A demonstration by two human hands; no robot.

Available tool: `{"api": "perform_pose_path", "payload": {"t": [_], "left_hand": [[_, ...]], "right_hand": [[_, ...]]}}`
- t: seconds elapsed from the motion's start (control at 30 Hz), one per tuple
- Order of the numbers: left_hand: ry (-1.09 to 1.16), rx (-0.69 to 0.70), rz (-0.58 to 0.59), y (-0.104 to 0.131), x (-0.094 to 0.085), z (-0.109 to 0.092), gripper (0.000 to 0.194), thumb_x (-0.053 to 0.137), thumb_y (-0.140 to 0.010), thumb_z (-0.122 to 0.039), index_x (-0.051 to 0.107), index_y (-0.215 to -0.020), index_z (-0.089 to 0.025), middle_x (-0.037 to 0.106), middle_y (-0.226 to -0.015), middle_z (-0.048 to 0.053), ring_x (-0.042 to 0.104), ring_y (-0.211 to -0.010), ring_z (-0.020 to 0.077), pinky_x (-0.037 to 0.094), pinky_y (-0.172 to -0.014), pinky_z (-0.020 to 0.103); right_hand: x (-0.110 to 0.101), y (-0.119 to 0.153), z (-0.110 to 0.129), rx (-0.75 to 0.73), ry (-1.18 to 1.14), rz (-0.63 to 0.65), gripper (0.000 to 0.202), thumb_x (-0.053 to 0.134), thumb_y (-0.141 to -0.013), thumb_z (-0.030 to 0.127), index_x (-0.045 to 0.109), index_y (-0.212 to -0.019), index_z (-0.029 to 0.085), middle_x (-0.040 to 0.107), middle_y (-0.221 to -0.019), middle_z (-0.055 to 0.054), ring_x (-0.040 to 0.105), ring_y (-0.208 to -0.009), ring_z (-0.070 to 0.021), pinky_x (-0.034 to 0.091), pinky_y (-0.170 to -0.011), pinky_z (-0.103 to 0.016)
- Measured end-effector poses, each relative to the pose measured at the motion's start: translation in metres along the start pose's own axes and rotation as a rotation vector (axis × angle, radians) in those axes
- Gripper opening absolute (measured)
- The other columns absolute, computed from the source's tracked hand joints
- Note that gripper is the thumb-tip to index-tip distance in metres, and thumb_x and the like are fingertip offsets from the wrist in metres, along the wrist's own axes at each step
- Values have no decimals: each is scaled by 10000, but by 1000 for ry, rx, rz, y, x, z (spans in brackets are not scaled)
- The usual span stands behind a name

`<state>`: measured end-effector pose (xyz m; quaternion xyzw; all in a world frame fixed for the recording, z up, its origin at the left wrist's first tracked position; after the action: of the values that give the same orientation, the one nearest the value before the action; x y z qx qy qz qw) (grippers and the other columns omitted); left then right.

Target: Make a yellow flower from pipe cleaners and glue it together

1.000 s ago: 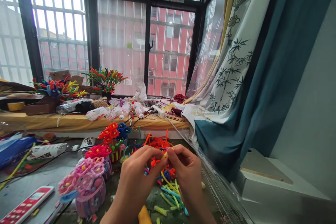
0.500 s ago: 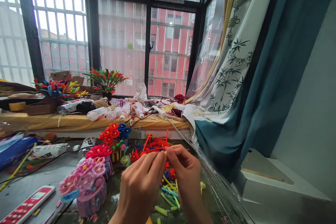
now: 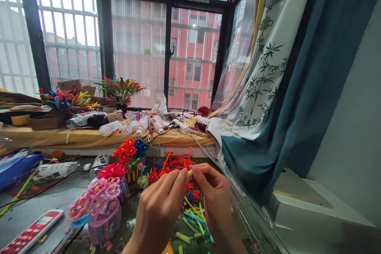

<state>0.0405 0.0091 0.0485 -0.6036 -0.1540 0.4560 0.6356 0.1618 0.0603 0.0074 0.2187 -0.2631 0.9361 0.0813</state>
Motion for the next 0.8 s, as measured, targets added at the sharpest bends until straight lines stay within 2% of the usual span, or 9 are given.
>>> {"api": "perform_pose_path", "payload": {"t": [0.2, 0.43, 0.6, 0.8], "left_hand": [[-5, 21, 46, 3, 3, 3, 240, 405, -1018, -143, 638, -1046, -96, 764, -883, 100, 742, -726, 207, 596, -632, 285], [-28, 59, 72, 3, 1, 2, 303, 340, -997, -74, 637, -1047, -97, 745, -835, 103, 728, -699, 199, 602, -607, 267], [-77, 91, 77, 3, 5, -1, 328, 296, -1008, -72, 622, -1040, -90, 726, -780, 81, 707, -650, 182, 582, -575, 249], [-126, 59, 26, 15, 22, 1, 375, 236, -1032, -100, 607, -986, -100, 701, -773, 82, 684, -627, 192, 528, -531, 274]], "right_hand": [[-1, 0, -3, 45, -45, -57, 260, 852, -697, 400, 743, -633, 173, 667, -603, 1, 569, -580, -126, 478, -576, -220], [-5, -3, -2, 102, 49, -56, 295, 867, -647, 434, 754, -651, 162, 693, -590, -21, 603, -548, -148, 504, -548, -247], [-7, -5, -2, 122, 220, 37, 369, 817, -699, 510, 727, -705, 152, 704, -606, -34, 620, -563, -159, 508, -548, -247], [-11, -7, -11, 151, 379, 219, 482, 682, -805, 611, 609, -625, 170, 576, -507, 12, 505, -442, -122, 412, -447, -235]]}}
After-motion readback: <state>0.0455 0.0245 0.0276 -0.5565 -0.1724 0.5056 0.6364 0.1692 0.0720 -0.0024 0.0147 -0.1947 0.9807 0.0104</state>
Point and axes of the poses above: each hand's wrist, its own y-axis away from the middle knuckle, its own x-axis out of the palm, z = x × y, the point moved 6 cm from there along -y, towards the middle knuckle
